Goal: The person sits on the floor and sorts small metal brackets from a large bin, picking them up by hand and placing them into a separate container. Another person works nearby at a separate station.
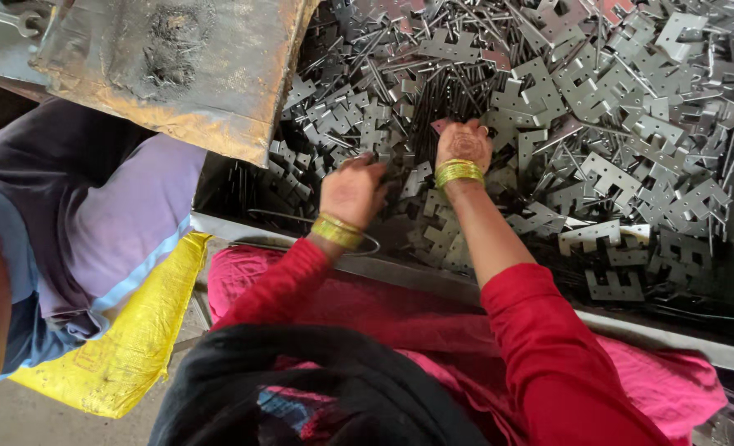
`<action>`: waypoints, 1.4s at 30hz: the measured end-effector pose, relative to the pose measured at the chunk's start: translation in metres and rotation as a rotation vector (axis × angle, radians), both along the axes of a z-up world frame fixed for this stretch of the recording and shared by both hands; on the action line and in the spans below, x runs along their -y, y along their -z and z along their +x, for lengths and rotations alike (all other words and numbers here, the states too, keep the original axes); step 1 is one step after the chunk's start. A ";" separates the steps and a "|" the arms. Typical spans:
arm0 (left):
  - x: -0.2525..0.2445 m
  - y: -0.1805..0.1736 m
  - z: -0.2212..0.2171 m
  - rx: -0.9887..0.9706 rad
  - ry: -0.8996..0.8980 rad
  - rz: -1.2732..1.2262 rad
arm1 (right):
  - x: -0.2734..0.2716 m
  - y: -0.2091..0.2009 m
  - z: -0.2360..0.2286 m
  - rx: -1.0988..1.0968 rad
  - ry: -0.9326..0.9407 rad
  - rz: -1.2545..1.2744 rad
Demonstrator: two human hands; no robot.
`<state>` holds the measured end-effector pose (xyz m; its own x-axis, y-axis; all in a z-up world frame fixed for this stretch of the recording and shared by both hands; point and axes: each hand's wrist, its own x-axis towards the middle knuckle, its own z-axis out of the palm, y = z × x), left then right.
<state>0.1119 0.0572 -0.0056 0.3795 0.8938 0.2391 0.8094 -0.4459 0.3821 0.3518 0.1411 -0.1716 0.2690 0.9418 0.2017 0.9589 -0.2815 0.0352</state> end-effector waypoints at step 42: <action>0.034 0.050 0.061 0.515 -0.182 -0.313 | 0.145 -0.061 -0.021 -2.087 0.425 0.115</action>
<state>0.1725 0.0228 -0.0557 0.1209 0.9904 0.0672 0.5391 -0.1224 0.8333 0.3303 -0.0035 -0.1108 0.2563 0.7870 -0.5612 -0.5486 -0.3596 -0.7548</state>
